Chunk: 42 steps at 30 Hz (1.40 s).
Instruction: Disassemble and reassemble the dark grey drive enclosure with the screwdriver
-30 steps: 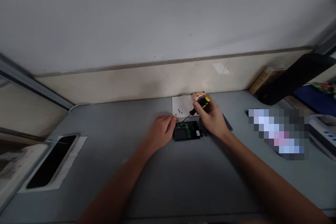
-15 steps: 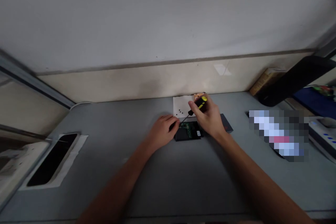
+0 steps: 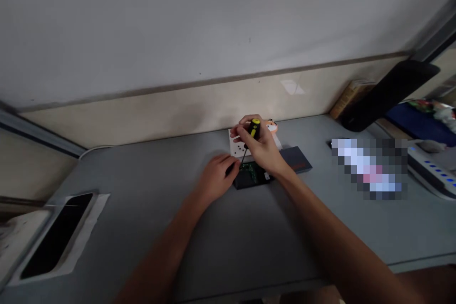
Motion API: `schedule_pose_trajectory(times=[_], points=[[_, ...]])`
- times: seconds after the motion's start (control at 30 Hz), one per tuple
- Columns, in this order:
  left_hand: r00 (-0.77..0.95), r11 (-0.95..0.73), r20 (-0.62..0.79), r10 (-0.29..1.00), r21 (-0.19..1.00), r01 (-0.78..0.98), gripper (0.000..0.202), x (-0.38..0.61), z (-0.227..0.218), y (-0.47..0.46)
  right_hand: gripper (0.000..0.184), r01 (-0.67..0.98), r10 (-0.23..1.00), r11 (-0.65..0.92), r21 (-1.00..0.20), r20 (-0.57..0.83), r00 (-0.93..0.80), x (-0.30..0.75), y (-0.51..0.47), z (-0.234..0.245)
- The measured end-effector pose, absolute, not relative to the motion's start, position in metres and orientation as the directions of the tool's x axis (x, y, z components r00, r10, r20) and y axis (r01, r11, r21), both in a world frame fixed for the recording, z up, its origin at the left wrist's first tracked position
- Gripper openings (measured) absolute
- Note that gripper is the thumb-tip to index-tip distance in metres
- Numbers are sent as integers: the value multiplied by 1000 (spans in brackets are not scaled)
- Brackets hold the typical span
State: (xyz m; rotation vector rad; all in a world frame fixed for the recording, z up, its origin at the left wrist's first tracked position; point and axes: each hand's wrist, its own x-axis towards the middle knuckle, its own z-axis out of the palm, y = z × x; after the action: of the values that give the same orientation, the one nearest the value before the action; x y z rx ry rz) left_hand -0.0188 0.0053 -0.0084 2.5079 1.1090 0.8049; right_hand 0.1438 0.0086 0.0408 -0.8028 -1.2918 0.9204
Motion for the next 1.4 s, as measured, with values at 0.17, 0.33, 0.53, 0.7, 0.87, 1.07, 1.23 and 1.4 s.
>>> schedule_pose_trajectory(times=[0.17, 0.33, 0.53, 0.7, 0.87, 1.07, 1.23, 1.4], points=[[552, -668, 377, 744, 444, 597, 23, -19, -9, 4, 42, -249, 931, 360, -899, 364, 33, 146, 3, 39], [515, -644, 388, 764, 410, 646, 23, -16, -9, 0, 54, -391, 965, 246, -887, 261, 15, 149, 4, 50], [495, -613, 364, 789, 417, 671, 22, -13, -7, -4, 59, -422, 980, 196, -885, 196, 42, 157, 2, 49], [499, -611, 355, 790, 397, 685, 21, -12, -6, -5, 54, -453, 974, 223, -863, 215, 68, 155, 5, 47], [506, -620, 365, 782, 368, 693, 21, -11, -6, -5, 50, -506, 984, 153, -849, 176, 4, 159, 4, 51], [511, -640, 386, 768, 431, 636, 23, -13, -6, -2, 57, -347, 968, 248, -904, 248, 45, 158, 3, 47], [502, -645, 405, 764, 480, 595, 23, -14, -6, -1, 53, -402, 970, 236, -885, 239, 43, 155, 6, 47], [504, -647, 406, 763, 480, 592, 23, -14, -7, 0, 49, -427, 975, 198, -882, 222, -5, 157, 2, 49]])
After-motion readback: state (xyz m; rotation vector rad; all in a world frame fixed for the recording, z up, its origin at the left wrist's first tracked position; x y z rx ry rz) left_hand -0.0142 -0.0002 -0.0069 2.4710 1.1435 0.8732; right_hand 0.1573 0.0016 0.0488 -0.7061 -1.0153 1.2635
